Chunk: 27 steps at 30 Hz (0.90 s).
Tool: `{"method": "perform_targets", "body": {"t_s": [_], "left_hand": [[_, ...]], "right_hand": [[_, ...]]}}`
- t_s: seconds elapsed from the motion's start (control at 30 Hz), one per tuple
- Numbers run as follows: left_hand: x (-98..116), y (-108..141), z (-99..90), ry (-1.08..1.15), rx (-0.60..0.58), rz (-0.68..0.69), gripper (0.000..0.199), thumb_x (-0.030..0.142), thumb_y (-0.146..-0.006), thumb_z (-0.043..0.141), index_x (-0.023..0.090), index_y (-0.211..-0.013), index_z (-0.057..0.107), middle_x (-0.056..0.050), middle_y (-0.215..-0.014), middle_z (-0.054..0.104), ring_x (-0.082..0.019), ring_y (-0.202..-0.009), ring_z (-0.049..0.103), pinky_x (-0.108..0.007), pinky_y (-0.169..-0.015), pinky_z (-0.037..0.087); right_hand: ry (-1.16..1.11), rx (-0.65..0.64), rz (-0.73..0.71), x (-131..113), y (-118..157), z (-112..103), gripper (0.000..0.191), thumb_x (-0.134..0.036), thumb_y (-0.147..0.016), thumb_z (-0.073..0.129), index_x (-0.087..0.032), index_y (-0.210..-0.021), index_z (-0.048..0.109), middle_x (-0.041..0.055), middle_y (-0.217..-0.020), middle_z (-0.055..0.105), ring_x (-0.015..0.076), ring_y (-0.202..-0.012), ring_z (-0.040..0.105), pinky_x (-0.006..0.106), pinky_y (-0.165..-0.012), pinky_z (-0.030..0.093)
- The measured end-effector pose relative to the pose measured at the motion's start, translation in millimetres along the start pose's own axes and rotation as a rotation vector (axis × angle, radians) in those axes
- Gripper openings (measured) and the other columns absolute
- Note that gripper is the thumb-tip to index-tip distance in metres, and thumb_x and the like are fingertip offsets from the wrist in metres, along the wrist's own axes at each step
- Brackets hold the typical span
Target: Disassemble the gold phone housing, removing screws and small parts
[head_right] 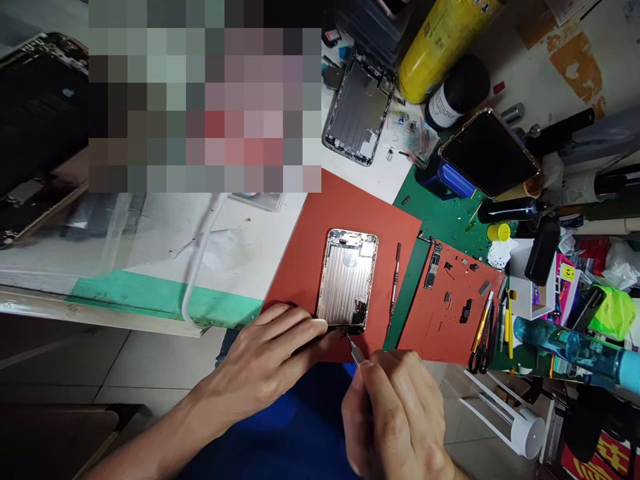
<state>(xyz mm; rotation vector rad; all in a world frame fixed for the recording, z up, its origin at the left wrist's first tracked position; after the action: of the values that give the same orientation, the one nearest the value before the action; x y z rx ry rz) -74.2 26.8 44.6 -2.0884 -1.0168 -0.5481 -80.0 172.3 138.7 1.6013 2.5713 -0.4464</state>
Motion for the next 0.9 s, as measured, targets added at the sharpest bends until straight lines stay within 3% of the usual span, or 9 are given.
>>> {"method": "perform_targets", "body": {"t_s": [0.13, 0.23, 0.57, 0.73, 0.83, 0.9], "left_hand": [[0.4, -0.9, -1.3, 0.002, 0.005, 0.003, 0.022, 0.002, -0.100, 0.059, 0.015, -0.094, 0.076, -0.004, -0.100, 0.076, -0.021, -0.085, 0.057, -0.039, -0.076, 0.043], [0.2, -0.6, -1.3, 0.002, 0.005, 0.008, 0.022, 0.003, -0.100, 0.060, 0.016, -0.089, 0.075, -0.005, -0.099, 0.075, -0.021, -0.085, 0.057, -0.039, -0.075, 0.042], [0.6, -0.7, -0.7, 0.005, 0.008, 0.009, 0.015, 0.005, -0.101, 0.065, 0.015, -0.094, 0.074, -0.005, -0.097, 0.074, -0.020, -0.083, 0.058, -0.038, -0.074, 0.040], [-1.5, -0.3, 3.3, -0.015, -0.024, 0.004, 0.012, 0.007, -0.102, 0.067, 0.014, -0.109, 0.074, -0.005, -0.100, 0.075, -0.019, -0.085, 0.061, -0.037, -0.075, 0.041], [0.4, -4.7, -2.3, 0.000, -0.049, -0.020, 0.018, 0.007, -0.102, 0.066, 0.017, -0.115, 0.073, -0.004, -0.100, 0.074, -0.018, -0.085, 0.064, -0.036, -0.076, 0.045], [5.9, -10.1, -15.4, 0.079, -0.029, -0.045, 0.024, 0.007, -0.103, 0.066, 0.019, -0.122, 0.072, -0.003, -0.103, 0.074, -0.017, -0.088, 0.067, -0.035, -0.079, 0.051]], "right_hand": [[-0.014, -0.041, 0.001, 0.6, -4.7, 1.7, 0.010, -0.013, -0.099, 0.066, -0.022, -0.096, 0.065, -0.0020, -0.066, 0.067, 0.0145, -0.050, 0.062, 0.026, -0.048, 0.053], [-0.019, -0.030, -0.006, 0.0, -7.6, 1.0, 0.009, -0.013, -0.099, 0.062, -0.021, -0.098, 0.065, 0.0010, -0.071, 0.070, 0.0156, -0.054, 0.066, 0.027, -0.049, 0.055], [-0.007, -0.037, -0.025, 5.2, 0.4, 4.8, 0.008, -0.014, -0.099, 0.067, -0.021, -0.102, 0.065, -0.0014, -0.069, 0.069, 0.0146, -0.054, 0.065, 0.027, -0.050, 0.052], [-0.085, 0.068, -0.103, 4.4, 10.0, -0.9, 0.032, -0.004, -0.095, 0.070, -0.017, -0.124, 0.062, 0.0035, -0.086, 0.078, 0.0178, -0.069, 0.073, 0.031, -0.062, 0.059], [-0.133, 0.070, 0.049, 19.6, 21.8, -13.1, 0.019, -0.010, -0.099, 0.068, -0.021, -0.115, 0.068, 0.0018, -0.085, 0.078, 0.0182, -0.068, 0.074, 0.030, -0.060, 0.061], [-0.124, 0.172, 0.224, 42.5, 36.3, -28.3, 0.010, -0.014, -0.098, 0.072, -0.022, -0.103, 0.071, 0.0011, -0.080, 0.076, 0.0170, -0.062, 0.072, 0.028, -0.055, 0.059]]}}
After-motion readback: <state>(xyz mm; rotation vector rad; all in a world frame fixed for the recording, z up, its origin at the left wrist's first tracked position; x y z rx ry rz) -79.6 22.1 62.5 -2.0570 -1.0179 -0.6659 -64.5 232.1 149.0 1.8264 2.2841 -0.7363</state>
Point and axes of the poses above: each hand's wrist, its own y-axis away from the middle knuckle, its own z-axis out of the palm, x = y × z, the point moved 6 cm from there along -y, towards the middle knuckle
